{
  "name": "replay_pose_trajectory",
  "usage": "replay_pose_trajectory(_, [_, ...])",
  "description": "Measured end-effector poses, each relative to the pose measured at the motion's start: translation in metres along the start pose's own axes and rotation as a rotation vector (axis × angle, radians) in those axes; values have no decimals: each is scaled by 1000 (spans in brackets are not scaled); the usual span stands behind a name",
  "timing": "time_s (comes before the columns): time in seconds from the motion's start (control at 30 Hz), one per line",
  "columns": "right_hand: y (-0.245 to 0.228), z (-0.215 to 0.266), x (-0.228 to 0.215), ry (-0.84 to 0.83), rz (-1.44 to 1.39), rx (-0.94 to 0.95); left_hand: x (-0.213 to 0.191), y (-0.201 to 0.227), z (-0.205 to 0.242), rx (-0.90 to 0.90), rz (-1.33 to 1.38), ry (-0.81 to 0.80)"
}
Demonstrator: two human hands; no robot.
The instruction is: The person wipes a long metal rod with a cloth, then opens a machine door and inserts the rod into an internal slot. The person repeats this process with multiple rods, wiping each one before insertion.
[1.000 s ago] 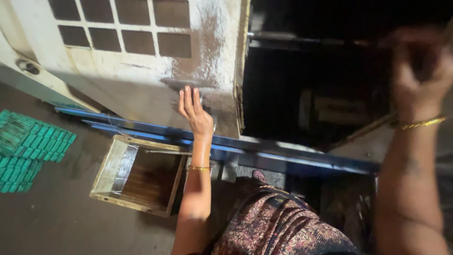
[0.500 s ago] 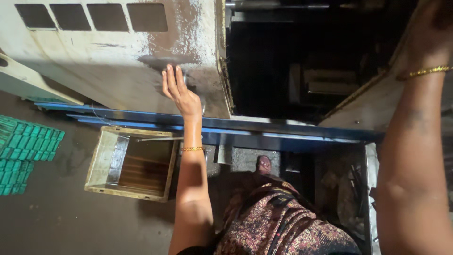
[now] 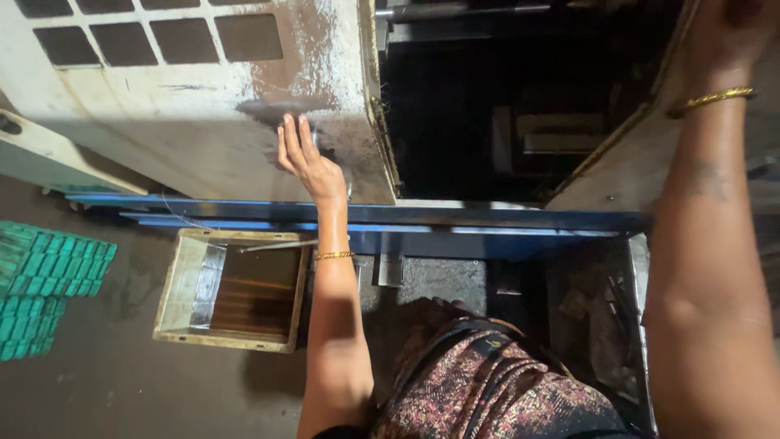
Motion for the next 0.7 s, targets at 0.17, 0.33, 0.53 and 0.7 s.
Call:
replay_pose_trajectory(0.17, [5, 2, -4, 0, 78, -136, 1, 0, 1, -3, 4, -10])
replay_pose_trajectory(0.33, [33, 8, -11, 21, -15, 25, 1, -1, 2, 9, 11, -11])
replay_pose_trajectory(0.53, [19, 3, -7, 0, 49, 125, 1, 0, 2, 13, 13, -8])
replay_pose_trajectory(0.7, [-44, -15, 11, -20, 111, -164, 1, 0, 3, 26, 5, 19])
Point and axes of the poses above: each hand's wrist, its own z-axis away from the middle knuckle, its own x-axis out of the palm, y = z × x, the point moved 3 cm from there along -z, towards the middle knuckle, and after that the axes turned 10 degrees about -z, right-handed, at the moved point
